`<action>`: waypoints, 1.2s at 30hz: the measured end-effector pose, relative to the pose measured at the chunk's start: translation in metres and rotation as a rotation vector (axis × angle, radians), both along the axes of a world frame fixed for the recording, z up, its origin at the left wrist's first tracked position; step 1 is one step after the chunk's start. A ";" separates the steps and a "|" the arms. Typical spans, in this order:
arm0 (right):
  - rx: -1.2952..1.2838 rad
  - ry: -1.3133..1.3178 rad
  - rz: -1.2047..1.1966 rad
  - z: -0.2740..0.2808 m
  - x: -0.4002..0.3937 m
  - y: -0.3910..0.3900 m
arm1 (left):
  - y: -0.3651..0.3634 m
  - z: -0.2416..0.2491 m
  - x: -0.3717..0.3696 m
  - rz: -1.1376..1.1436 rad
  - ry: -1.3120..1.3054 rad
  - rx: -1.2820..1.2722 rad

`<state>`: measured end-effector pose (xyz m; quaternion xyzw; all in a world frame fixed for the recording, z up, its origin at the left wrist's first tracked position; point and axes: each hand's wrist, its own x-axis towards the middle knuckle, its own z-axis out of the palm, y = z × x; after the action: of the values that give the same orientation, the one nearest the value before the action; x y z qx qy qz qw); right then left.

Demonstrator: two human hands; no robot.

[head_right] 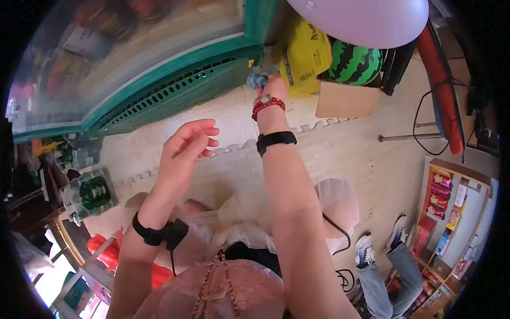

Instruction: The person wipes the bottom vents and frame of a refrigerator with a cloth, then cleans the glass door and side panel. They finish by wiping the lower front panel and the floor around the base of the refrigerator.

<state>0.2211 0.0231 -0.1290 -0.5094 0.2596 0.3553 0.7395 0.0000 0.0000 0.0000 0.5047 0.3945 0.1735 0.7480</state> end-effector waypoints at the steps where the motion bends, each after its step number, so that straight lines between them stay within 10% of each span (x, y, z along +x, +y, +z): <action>1: -0.004 -0.125 -0.038 0.012 -0.012 0.002 | 0.000 0.003 -0.005 0.020 0.019 -0.008; 6: -0.029 -0.480 0.088 -0.005 -0.014 0.023 | -0.008 -0.001 -0.002 0.042 0.057 0.018; 17: -0.463 -0.370 0.395 -0.083 -0.001 0.045 | -0.007 -0.003 -0.016 0.084 0.134 0.021; 23: -0.212 -0.618 0.262 -0.004 -0.012 0.020 | 0.007 -0.005 -0.006 0.081 0.098 -0.012; 36: -0.635 -0.721 0.518 -0.009 0.011 0.024 | -0.004 0.007 -0.004 0.054 0.069 0.009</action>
<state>0.2317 0.0470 -0.1381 -0.8445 -0.0500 0.2325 0.4798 -0.0040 -0.0041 0.0074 0.5026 0.4329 0.1780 0.7268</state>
